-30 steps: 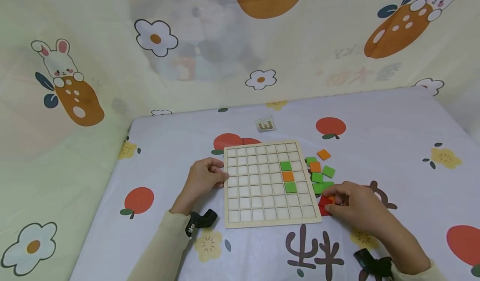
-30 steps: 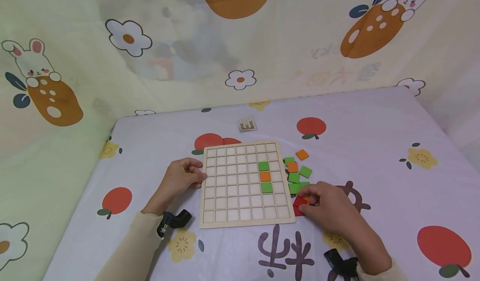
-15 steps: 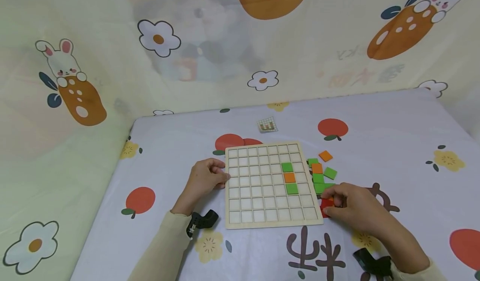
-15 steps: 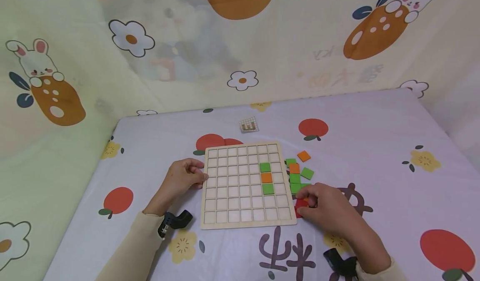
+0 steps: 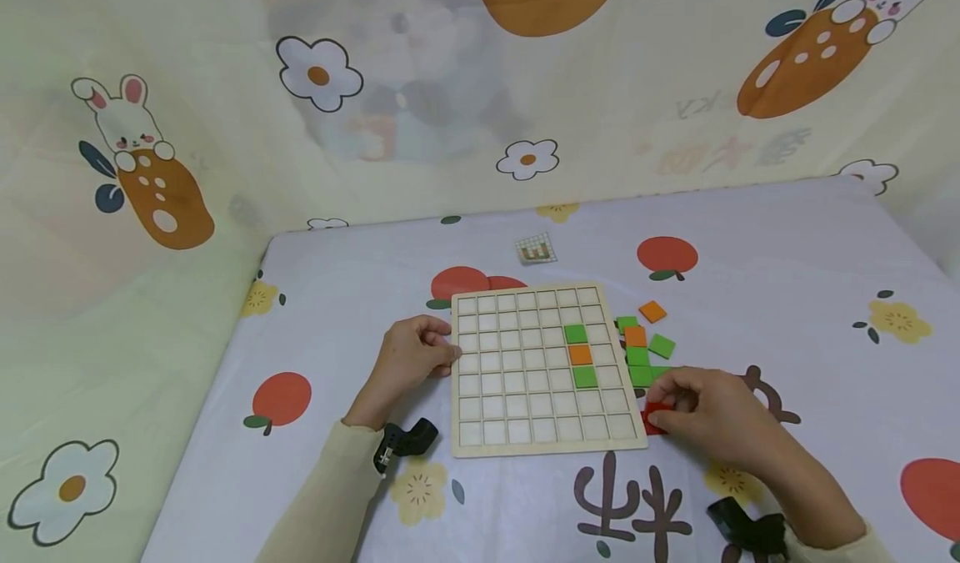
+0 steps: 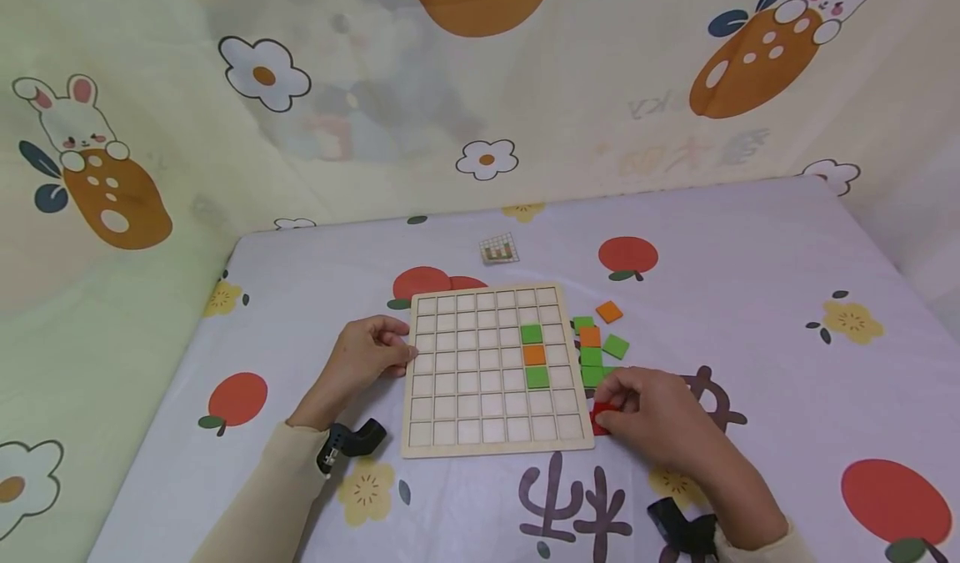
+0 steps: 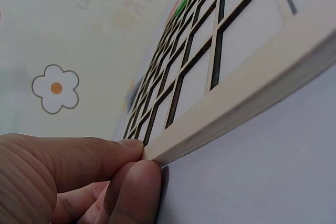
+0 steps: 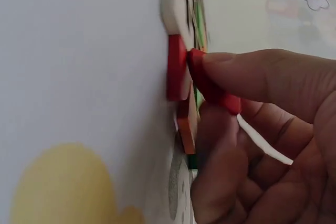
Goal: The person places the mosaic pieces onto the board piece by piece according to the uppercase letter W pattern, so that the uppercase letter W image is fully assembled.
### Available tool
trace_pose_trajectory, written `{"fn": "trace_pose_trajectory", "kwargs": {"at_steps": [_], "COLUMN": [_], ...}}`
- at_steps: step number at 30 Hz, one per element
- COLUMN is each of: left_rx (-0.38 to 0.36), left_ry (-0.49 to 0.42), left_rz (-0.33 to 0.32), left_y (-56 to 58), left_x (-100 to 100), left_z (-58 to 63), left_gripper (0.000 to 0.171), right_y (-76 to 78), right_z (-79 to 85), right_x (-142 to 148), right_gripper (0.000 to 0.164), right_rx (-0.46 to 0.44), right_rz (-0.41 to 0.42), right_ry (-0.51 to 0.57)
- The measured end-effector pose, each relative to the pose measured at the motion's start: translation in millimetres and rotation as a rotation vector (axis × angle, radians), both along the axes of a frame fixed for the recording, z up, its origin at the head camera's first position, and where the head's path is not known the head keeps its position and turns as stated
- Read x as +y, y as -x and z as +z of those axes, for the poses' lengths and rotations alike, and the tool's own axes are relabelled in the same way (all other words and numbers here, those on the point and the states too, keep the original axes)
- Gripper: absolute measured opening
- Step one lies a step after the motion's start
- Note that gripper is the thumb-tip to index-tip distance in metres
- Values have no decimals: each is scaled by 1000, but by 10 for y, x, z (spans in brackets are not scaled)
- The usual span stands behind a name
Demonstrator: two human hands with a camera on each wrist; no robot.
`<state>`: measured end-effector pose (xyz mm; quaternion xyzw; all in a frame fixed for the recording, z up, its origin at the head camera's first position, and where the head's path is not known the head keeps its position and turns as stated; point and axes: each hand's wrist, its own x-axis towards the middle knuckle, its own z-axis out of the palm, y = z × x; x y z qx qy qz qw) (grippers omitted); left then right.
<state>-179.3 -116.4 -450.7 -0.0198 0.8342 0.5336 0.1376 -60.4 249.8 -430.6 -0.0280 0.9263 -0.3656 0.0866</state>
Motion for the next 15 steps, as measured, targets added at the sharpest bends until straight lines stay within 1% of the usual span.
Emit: {"fn": "trace_pose_trajectory", "kwargs": {"at_steps": [3, 5, 10, 15], "left_rx": [-6, -6, -12, -17], "left_ry": [2, 5, 0, -1], "left_rz": [4, 7, 11, 9], "left_y": [3, 3, 0, -12], "left_x": [3, 3, 7, 10], "left_z": [-3, 3, 22, 33], "left_gripper": [30, 30, 30, 30], "right_y": [16, 38, 115, 184], "right_z": [12, 16, 38, 36], "right_x": [18, 18, -16, -36], "right_gripper": [10, 10, 15, 19], "right_rx": [-35, -60, -106, -154], "right_rz": [12, 8, -18, 8], "right_ry": [65, 108, 187, 223]}}
